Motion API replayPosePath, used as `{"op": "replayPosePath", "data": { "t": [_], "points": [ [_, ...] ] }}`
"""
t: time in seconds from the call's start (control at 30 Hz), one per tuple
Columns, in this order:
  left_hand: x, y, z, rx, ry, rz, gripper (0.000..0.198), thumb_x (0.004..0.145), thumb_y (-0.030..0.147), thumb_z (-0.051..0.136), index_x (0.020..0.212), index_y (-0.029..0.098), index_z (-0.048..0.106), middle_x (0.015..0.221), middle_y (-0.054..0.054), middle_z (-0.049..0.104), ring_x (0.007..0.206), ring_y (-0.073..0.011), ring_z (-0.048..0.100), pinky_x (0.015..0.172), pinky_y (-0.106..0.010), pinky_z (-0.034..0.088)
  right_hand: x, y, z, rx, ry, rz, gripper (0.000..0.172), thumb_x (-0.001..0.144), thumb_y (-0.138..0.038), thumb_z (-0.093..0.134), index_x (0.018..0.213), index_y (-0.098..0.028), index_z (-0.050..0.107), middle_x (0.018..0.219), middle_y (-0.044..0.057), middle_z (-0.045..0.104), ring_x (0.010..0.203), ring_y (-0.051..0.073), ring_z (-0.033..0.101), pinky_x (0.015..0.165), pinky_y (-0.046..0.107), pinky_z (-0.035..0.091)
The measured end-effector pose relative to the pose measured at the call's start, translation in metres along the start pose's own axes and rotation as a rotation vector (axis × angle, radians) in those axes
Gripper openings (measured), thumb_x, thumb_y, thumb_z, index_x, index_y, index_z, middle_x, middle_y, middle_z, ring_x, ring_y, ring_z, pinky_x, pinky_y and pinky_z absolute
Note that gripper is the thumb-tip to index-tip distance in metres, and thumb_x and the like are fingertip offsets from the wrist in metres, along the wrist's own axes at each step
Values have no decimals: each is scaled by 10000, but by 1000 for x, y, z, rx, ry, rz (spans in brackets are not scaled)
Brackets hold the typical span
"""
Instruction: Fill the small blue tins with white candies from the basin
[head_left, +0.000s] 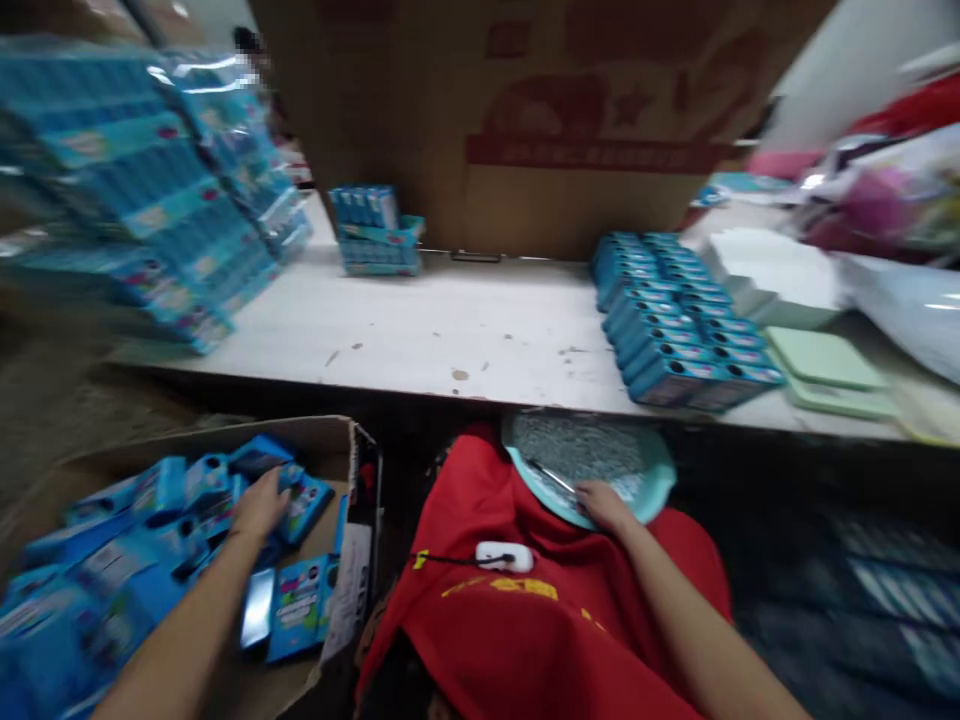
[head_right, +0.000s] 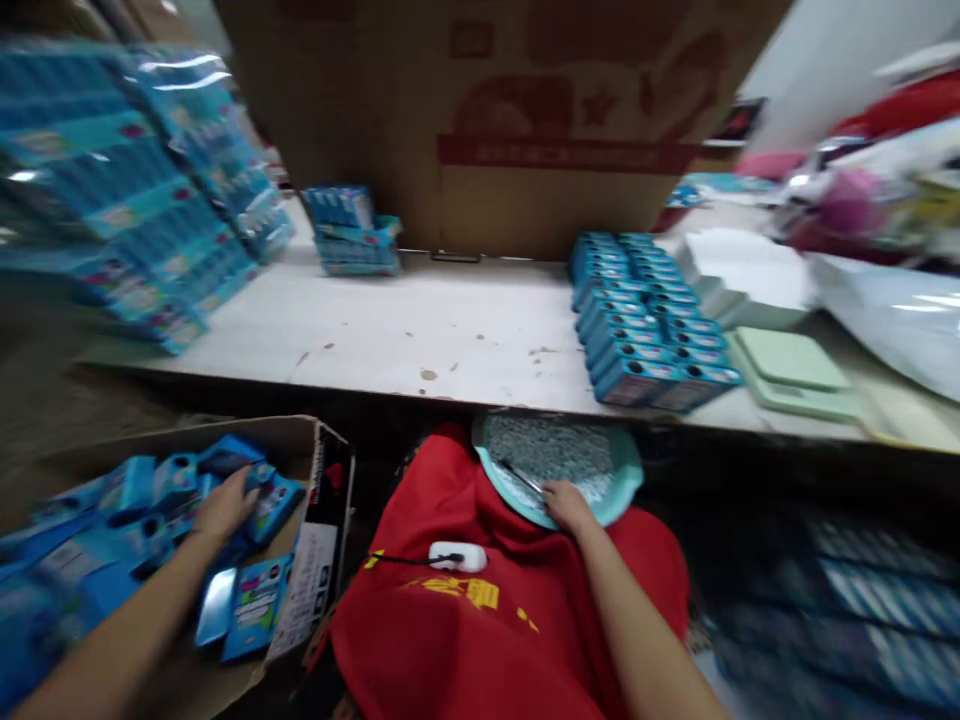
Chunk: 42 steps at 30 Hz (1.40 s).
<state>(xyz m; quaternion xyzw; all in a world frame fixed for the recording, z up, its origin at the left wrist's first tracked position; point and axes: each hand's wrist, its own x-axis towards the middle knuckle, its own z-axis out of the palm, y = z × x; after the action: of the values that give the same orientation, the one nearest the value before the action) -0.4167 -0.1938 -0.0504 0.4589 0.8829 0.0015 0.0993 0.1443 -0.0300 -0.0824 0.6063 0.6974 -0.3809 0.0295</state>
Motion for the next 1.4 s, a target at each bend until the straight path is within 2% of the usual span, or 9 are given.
{"op": "replayPosePath", "data": {
  "t": [0.17, 0.3, 0.5, 0.67, 0.77, 0.87, 1.03, 1.2, 1.4],
  "points": [
    [-35, 21, -53, -352, 167, -137, 338, 637, 490, 537, 884, 275, 452, 852, 24, 590, 1000, -287, 522, 772, -454, 460, 1, 7, -3, 117, 69, 55, 210, 699, -156, 419, 548, -156, 565, 516, 5, 557, 545, 106, 485, 555, 211, 340],
    [-82, 91, -93, -843, 209, -227, 386, 569, 484, 630, 870, 291, 481, 790, 41, 590, 870, -259, 567, 658, -390, 488, -11, -10, -1, 272, 164, 21, 253, 766, -247, 339, 656, -152, 546, 592, 12, 580, 528, 100, 493, 533, 213, 371],
    [-120, 258, -59, -1102, -81, 204, 410, 603, 395, 653, 939, 192, 534, 871, -28, 630, 809, -199, 594, 735, -333, 484, -34, -94, 16, 1266, 235, -83, 236, 723, -419, 463, 794, -195, 486, 791, 22, 619, 627, 122, 558, 541, 239, 425],
    [-147, 345, -31, -1245, -561, 475, 462, 623, 317, 671, 1037, 192, 507, 1069, -87, 578, 1000, -212, 547, 866, -356, 436, -34, -107, 20, 1172, 560, -4, 185, 774, -358, 393, 703, -206, 471, 607, -37, 504, 588, 112, 463, 562, 225, 384],
    [-152, 359, -28, -1385, -965, 335, 613, 688, 316, 623, 1232, 261, 346, 1190, -106, 509, 1006, -224, 555, 830, -394, 459, -38, -94, 19, 996, 570, 23, 201, 800, -309, 346, 662, -209, 453, 586, -36, 463, 584, 118, 443, 564, 226, 361],
    [-149, 361, -24, -1444, -1149, 205, 751, 651, 242, 668, 1287, 292, 271, 1192, -97, 518, 975, -227, 576, 815, -382, 470, -43, -84, 20, 789, 574, -11, 209, 815, -275, 344, 647, -209, 450, 608, -31, 470, 611, 116, 450, 594, 223, 350],
    [-138, 348, -15, -1492, -1159, -48, 630, 657, 250, 661, 1224, 223, 388, 1032, -92, 623, 886, -244, 621, 806, -404, 481, -47, -36, 0, 425, 463, 46, 197, 828, -223, 365, 736, -193, 537, 642, -1, 552, 644, 130, 504, 602, 227, 356],
    [-119, 327, -18, -1597, -1029, -279, 652, 629, 352, 669, 1215, 190, 431, 983, -103, 653, 922, -284, 610, 840, -435, 474, -31, 36, -68, -38, 604, 219, 349, 819, -71, 282, 1045, -137, 540, 991, 138, 569, 916, 205, 504, 750, 293, 362],
    [-107, 318, -32, -1670, -967, -272, 820, 591, 530, 643, 1299, 288, 309, 1057, -99, 629, 980, -311, 579, 850, -489, 455, 36, 47, -110, -233, 419, 160, 356, 798, -65, 315, 1033, -28, 579, 1094, 248, 527, 1039, 305, 449, 832, 406, 329]
  ]
}}
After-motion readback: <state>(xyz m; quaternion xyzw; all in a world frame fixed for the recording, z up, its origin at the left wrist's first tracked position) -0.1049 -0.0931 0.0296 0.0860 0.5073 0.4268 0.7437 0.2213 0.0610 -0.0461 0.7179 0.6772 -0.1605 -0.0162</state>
